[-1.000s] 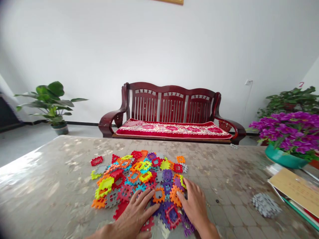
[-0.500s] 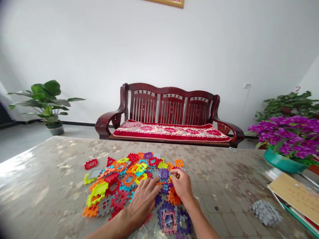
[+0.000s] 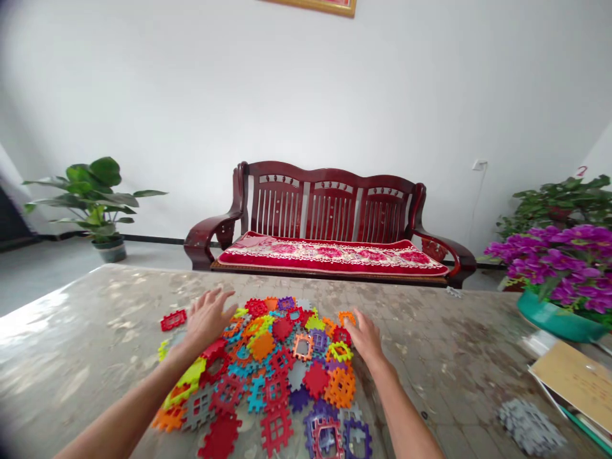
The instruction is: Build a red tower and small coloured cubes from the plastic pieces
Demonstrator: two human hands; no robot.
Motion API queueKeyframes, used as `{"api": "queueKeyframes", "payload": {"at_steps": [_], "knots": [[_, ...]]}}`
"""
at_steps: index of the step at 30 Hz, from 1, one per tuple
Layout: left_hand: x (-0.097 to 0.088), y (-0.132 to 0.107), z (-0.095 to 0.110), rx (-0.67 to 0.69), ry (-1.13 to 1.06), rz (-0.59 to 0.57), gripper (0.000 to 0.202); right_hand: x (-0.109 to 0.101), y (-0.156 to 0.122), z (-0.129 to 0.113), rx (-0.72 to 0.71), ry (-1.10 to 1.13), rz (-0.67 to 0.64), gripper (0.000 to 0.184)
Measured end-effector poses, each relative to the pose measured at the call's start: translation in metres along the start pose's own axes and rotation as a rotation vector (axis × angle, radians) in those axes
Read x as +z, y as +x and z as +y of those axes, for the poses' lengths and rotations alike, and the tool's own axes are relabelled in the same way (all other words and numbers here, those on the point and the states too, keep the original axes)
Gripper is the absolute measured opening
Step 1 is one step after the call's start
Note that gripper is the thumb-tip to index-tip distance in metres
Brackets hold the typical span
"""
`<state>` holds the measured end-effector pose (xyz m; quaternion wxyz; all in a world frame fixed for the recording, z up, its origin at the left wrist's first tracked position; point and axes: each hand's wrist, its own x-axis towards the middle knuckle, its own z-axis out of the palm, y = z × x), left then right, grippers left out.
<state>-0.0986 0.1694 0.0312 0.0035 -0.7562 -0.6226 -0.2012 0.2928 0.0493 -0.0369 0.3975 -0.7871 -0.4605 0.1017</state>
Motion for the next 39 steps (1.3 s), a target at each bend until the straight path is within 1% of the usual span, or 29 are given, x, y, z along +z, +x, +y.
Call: {"api": "queueKeyframes", "payload": {"at_steps": [2, 4, 5, 7, 9, 11, 13, 15, 17, 20, 22, 23, 24, 26, 28, 30, 32, 33, 36, 39], "knots": [[0.003, 0.012, -0.032, -0.204, 0.061, -0.05, 0.051, 0.01, -0.003, 0.002, 0.006, -0.049, -0.054, 0.056], [0.009, 0.018, -0.059, -0.336, 0.085, -0.101, 0.061, 0.021, -0.007, -0.006, -0.029, -0.1, -0.09, 0.059], [0.012, 0.02, -0.07, -0.383, 0.085, -0.132, 0.064, 0.027, -0.009, -0.013, -0.056, -0.124, -0.095, 0.059], [0.017, 0.019, -0.083, -0.405, 0.082, -0.178, 0.064, 0.037, -0.012, -0.028, -0.1, -0.138, -0.099, 0.059], [0.02, 0.017, -0.088, -0.36, 0.071, -0.201, 0.058, 0.045, -0.013, -0.042, -0.091, -0.062, -0.149, 0.06], [0.02, 0.015, -0.086, -0.296, 0.053, -0.205, 0.049, 0.05, -0.012, -0.054, -0.057, 0.055, -0.229, 0.059], [0.019, 0.014, -0.081, -0.234, 0.028, -0.204, 0.043, 0.054, -0.011, -0.064, -0.034, 0.142, -0.284, 0.054], [0.019, 0.014, -0.077, -0.177, 0.005, -0.195, 0.037, 0.056, -0.012, -0.075, -0.035, 0.187, -0.296, 0.048], [0.02, 0.014, -0.073, -0.161, -0.037, -0.182, 0.032, 0.053, -0.014, -0.086, -0.038, 0.241, -0.311, 0.046], [0.025, 0.014, -0.07, -0.211, -0.22, -0.186, 0.034, 0.038, -0.02, -0.1, -0.066, 0.392, -0.351, 0.046], [0.029, 0.014, -0.068, -0.222, -0.42, -0.185, 0.041, 0.02, -0.027, -0.101, -0.09, 0.497, -0.376, 0.048], [0.03, 0.014, -0.065, -0.213, -0.509, -0.185, 0.045, 0.009, -0.031, -0.098, -0.094, 0.516, -0.387, 0.049], [0.03, 0.014, -0.062, -0.196, -0.574, -0.185, 0.049, -0.002, -0.037, -0.093, -0.091, 0.49, -0.396, 0.049], [0.029, 0.013, -0.054, -0.14, -0.62, -0.191, 0.057, -0.022, -0.049, -0.08, -0.075, 0.327, -0.408, 0.049], [0.026, 0.01, -0.045, -0.057, -0.593, -0.202, 0.062, -0.037, -0.065, -0.065, -0.102, 0.118, -0.409, 0.051], [0.022, 0.003, -0.034, 0.039, -0.543, -0.215, 0.061, -0.045, -0.081, -0.056, -0.141, -0.047, -0.417, 0.06], [0.018, -0.007, -0.024, 0.126, -0.486, -0.234, 0.057, -0.046, -0.095, -0.053, -0.166, -0.158, -0.426, 0.066], [0.016, -0.012, -0.019, 0.159, -0.455, -0.241, 0.055, -0.044, -0.1, -0.053, -0.172, -0.191, -0.428, 0.065], [0.011, -0.029, -0.009, 0.213, -0.369, -0.254, 0.051, -0.036, -0.106, -0.056, -0.169, -0.202, -0.418, 0.053], [0.009, -0.042, -0.005, 0.25, -0.339, -0.251, 0.049, -0.031, -0.099, -0.054, -0.102, -0.108, -0.424, 0.037]]}}
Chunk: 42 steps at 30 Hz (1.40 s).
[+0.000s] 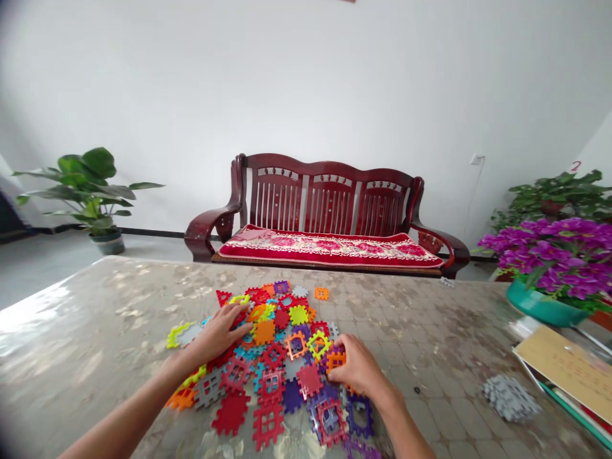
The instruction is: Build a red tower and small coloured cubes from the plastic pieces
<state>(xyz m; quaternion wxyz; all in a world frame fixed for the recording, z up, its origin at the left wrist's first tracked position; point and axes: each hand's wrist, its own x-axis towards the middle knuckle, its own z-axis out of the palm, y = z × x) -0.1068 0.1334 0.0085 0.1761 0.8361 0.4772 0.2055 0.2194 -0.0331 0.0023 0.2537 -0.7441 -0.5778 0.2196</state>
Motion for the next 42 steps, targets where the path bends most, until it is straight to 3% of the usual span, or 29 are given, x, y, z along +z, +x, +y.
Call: {"api": "queueKeyframes", "payload": {"at_steps": [6, 10, 13, 17, 21, 25, 28, 32, 37, 42], "knots": [[0.008, -0.019, 0.003, 0.035, 0.073, 0.069, 0.047, -0.011, 0.025, 0.011, 0.022, 0.182, 0.063, 0.012], [0.009, -0.035, 0.016, 0.095, 0.121, 0.133, 0.043, -0.02, 0.046, -0.009, -0.052, 0.285, 0.092, 0.013], [0.005, -0.054, 0.037, 0.248, 0.143, 0.124, 0.042, -0.023, 0.063, -0.025, -0.133, 0.427, 0.079, 0.027], [0.005, -0.085, 0.069, 0.473, 0.174, -0.049, 0.058, -0.018, 0.076, -0.016, -0.134, 0.497, 0.111, 0.045], [0.023, -0.102, 0.087, 0.535, 0.213, -0.311, 0.084, -0.005, 0.075, 0.014, 0.002, 0.244, 0.086, 0.062], [0.048, -0.1, 0.092, 0.406, 0.261, -0.349, 0.082, 0.009, 0.071, 0.021, 0.029, 0.009, 0.038, 0.076], [0.06, -0.094, 0.096, 0.369, 0.269, -0.292, 0.063, 0.015, 0.074, 0.011, 0.038, -0.049, 0.047, 0.07], [0.066, -0.09, 0.103, 0.344, 0.258, -0.208, 0.043, 0.015, 0.081, -0.001, 0.083, 0.13, 0.04, 0.054], [0.064, -0.079, 0.113, 0.35, 0.23, -0.195, 0.049, 0.007, 0.088, -0.015, 0.073, 0.295, 0.04, 0.048], [0.047, -0.049, 0.107, 0.236, 0.235, 0.014, 0.058, -0.008, 0.065, -0.024, -0.037, 0.579, 0.121, 0.07]]}}
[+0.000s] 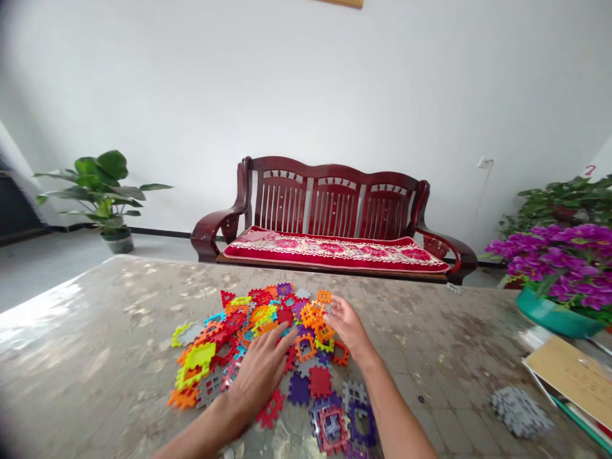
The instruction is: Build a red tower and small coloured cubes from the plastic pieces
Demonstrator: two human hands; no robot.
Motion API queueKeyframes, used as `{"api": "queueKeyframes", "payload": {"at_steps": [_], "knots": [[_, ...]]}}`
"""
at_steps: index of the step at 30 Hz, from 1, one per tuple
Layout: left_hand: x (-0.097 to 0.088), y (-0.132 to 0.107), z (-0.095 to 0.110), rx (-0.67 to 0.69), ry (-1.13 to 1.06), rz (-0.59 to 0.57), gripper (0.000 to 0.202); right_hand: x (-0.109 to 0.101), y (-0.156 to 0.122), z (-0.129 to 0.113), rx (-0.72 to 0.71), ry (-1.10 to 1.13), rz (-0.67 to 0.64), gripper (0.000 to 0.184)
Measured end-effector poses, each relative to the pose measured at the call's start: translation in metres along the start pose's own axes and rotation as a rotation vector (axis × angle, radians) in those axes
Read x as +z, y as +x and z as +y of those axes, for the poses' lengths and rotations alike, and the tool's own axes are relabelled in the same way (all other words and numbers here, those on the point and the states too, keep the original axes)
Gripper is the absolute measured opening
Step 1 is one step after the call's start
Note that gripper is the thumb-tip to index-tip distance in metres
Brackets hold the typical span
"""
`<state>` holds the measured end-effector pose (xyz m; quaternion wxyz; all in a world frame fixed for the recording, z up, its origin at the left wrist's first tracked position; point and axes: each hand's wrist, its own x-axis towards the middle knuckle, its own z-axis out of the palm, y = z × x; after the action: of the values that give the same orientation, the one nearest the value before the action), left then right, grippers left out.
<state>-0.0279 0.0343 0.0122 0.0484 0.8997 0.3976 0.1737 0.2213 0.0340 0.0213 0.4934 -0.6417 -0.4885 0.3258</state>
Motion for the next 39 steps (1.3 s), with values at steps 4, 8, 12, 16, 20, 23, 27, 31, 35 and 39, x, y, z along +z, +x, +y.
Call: {"api": "queueKeyframes", "payload": {"at_steps": [4, 8, 12, 16, 20, 23, 27, 31, 35, 39], "knots": [[-0.011, 0.01, -0.037, -0.122, 0.008, 0.161, 0.045, -0.011, -0.062, 0.01, -0.101, -0.297, 0.035, 0.085], [-0.021, 0.01, -0.086, -0.253, 0.015, 0.201, 0.042, -0.005, -0.129, 0.037, -0.157, -0.643, -0.077, 0.103], [-0.033, 0.016, -0.111, -0.24, -0.091, 0.114, 0.04, 0.002, -0.142, 0.049, -0.126, -0.757, -0.105, 0.082], [-0.041, 0.034, -0.089, -0.028, -0.176, 0.05, 0.032, -0.004, -0.111, 0.046, -0.129, -0.671, 0.043, 0.056], [-0.035, 0.058, -0.053, 0.037, -0.037, -0.08, 0.029, -0.011, -0.074, 0.049, -0.184, -0.495, 0.099, 0.038], [-0.024, 0.075, -0.039, -0.022, 0.112, -0.214, 0.031, -0.013, -0.052, 0.049, -0.265, -0.433, 0.103, 0.034], [-0.013, 0.088, -0.035, -0.078, 0.146, -0.221, 0.037, -0.007, -0.024, 0.033, -0.361, -0.527, 0.128, 0.036], [-0.014, 0.09, -0.039, -0.102, 0.134, -0.183, 0.027, 0.006, 0.001, 0.014, -0.274, -0.648, 0.061, 0.059], [-0.025, 0.085, -0.049, -0.116, 0.103, -0.132, 0.028, 0.023, 0.019, 0.006, -0.108, -0.686, -0.097, 0.08], [-0.039, 0.078, -0.065, -0.193, 0.053, -0.082, 0.025, 0.041, 0.029, 0.002, -0.095, -0.752, -0.123, 0.069]]}}
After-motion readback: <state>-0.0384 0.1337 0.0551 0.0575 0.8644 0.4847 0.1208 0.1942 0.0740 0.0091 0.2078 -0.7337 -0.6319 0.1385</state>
